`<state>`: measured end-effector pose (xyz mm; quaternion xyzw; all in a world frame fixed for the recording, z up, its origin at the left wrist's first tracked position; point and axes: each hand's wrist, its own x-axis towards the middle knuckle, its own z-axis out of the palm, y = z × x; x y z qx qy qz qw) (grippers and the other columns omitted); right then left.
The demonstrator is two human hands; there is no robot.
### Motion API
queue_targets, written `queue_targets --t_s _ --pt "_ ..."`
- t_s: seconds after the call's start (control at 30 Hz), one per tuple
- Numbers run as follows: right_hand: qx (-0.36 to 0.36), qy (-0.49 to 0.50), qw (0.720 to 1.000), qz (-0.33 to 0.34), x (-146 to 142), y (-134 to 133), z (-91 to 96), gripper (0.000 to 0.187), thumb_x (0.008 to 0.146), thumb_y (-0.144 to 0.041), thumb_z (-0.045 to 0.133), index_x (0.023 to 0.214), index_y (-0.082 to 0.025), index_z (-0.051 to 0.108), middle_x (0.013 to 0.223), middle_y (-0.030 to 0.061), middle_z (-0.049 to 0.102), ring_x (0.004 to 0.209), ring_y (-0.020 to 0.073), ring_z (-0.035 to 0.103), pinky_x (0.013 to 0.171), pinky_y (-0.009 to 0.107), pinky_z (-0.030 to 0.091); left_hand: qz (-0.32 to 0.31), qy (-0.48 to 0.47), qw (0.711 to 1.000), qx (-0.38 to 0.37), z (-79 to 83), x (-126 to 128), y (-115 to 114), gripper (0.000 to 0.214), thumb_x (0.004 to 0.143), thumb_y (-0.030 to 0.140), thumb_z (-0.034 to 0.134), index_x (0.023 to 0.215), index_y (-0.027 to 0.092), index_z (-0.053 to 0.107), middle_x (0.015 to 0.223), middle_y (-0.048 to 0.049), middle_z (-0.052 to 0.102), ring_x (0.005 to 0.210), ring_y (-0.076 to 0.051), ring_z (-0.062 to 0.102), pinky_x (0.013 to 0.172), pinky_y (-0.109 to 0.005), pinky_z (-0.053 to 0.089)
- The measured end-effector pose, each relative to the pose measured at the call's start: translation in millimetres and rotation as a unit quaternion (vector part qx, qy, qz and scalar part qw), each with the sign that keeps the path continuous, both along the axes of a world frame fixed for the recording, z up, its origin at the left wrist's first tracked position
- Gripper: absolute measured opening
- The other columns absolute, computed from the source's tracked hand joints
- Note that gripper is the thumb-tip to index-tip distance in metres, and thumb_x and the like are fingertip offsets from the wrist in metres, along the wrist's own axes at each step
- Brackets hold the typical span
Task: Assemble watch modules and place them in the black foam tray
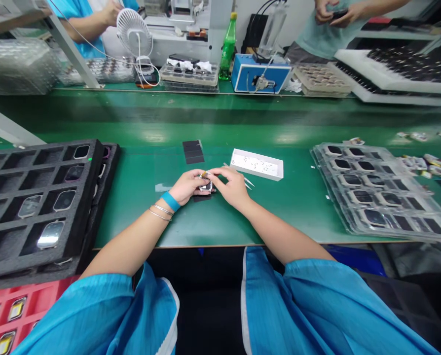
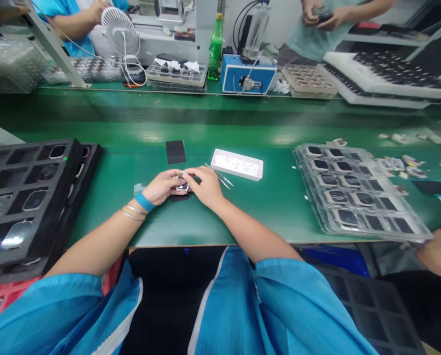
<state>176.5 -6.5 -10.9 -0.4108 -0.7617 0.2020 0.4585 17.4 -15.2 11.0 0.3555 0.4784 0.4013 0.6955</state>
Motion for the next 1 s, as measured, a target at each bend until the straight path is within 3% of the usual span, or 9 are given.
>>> queue_targets --t_s 0.17,0.3,0.5,0.6,0.7,0.77,0.83,0.9,1.0 --pt "0.108 -0.109 0.988 0.006 2.8 0.7 0.0 0.016 0.093 -0.027 0.057 0.092 -0.025 0.074 0.091 0.0011 0.076 0.083 0.0177 0.067 0.108 0.047 0.037 -0.002 -0.085 0.995 -0.047 2.9 -6.2 4.0 0.025 0.071 -0.001 0.054 0.087 0.010 0.068 0.072 -0.0040 0.068 0.066 -0.013 0.068 0.072 -0.030 0.060" --pt "0.141 -0.177 0.974 0.014 6.0 2.8 -2.1 0.019 0.093 -0.024 0.055 0.098 -0.027 0.073 0.104 0.0007 0.075 0.090 0.0187 0.065 0.114 0.054 0.028 0.010 -0.144 0.987 -0.071 1.6 -11.3 8.5 0.024 0.077 0.004 0.053 0.093 0.008 0.070 0.082 -0.0084 0.071 0.076 -0.015 0.069 0.081 -0.032 0.058" --pt "0.128 -0.166 0.977 0.030 4.7 2.2 -2.5 0.016 0.093 -0.026 0.057 0.094 -0.025 0.072 0.110 0.0045 0.072 0.099 0.0217 0.060 0.106 0.051 0.039 0.003 -0.129 0.992 -0.009 -6.1 -14.1 8.8 0.026 0.077 0.005 0.067 0.102 0.013 0.069 0.093 -0.0056 0.072 0.080 -0.012 0.068 0.084 -0.030 0.057" --pt "0.081 -0.094 0.992 0.038 3.3 2.5 -2.6 0.014 0.090 -0.026 0.060 0.098 -0.022 0.070 0.115 0.0087 0.066 0.110 0.0237 0.057 0.101 0.046 0.046 -0.011 -0.121 0.992 0.029 -8.8 -14.9 8.7 0.031 0.076 0.009 0.072 0.106 0.014 0.068 0.096 -0.0053 0.071 0.081 -0.013 0.068 0.083 -0.030 0.057" --pt "-0.045 0.013 0.997 0.058 3.3 6.5 -6.9 0.039 0.082 -0.029 0.067 0.120 -0.022 0.060 0.131 0.0122 0.054 0.119 0.0253 0.055 0.099 0.045 0.050 -0.027 -0.115 0.992 0.054 -11.5 -14.9 9.3 0.037 0.072 0.014 0.078 0.107 0.014 0.068 0.098 -0.0065 0.072 0.085 -0.015 0.069 0.082 -0.029 0.057" --pt "-0.162 0.073 0.977 0.114 3.4 9.6 -11.0 0.057 0.080 -0.035 0.069 0.133 -0.024 0.051 0.135 0.0123 0.052 0.116 0.0246 0.059 0.095 0.043 0.054 -0.038 -0.112 0.991 0.061 -13.8 -14.2 9.5 0.040 0.068 0.017 0.081 0.106 0.014 0.068 0.099 -0.0075 0.073 0.085 -0.016 0.069 0.080 -0.029 0.057" --pt "-0.245 0.111 0.948 0.169 2.9 10.6 -14.1 0.062 0.080 -0.040 0.069 0.136 -0.025 0.048 0.130 0.0110 0.058 0.111 0.0235 0.063 0.094 0.042 0.055 -0.045 -0.108 0.991 0.067 -16.1 -13.1 9.2 0.042 0.065 0.020 0.084 0.104 0.014 0.069 0.098 -0.0084 0.074 0.084 -0.016 0.070 0.080 -0.030 0.057" --pt "-0.268 0.142 0.935 0.182 1.6 8.6 -14.6 0.061 0.079 -0.043 0.070 0.134 -0.025 0.051 0.125 0.0098 0.063 0.109 0.0229 0.065 0.096 0.042 0.055 -0.050 -0.103 0.990 0.078 -17.4 -11.7 8.4 0.043 0.064 0.024 0.085 0.103 0.014 0.069 0.098 -0.0090 0.074 0.084 -0.017 0.070 0.080 -0.031 0.057" --pt "-0.249 0.170 0.939 0.164 -0.8 1.4 -11.2 0.054 0.078 -0.041 0.071 0.127 -0.023 0.057 0.122 0.0088 0.066 0.108 0.0225 0.067 0.097 0.040 0.054 -0.049 -0.098 0.990 0.094 -16.4 -10.0 6.3 0.046 0.063 0.029 0.086 0.103 0.015 0.068 0.096 -0.0083 0.074 0.082 -0.016 0.070 0.078 -0.029 0.057"
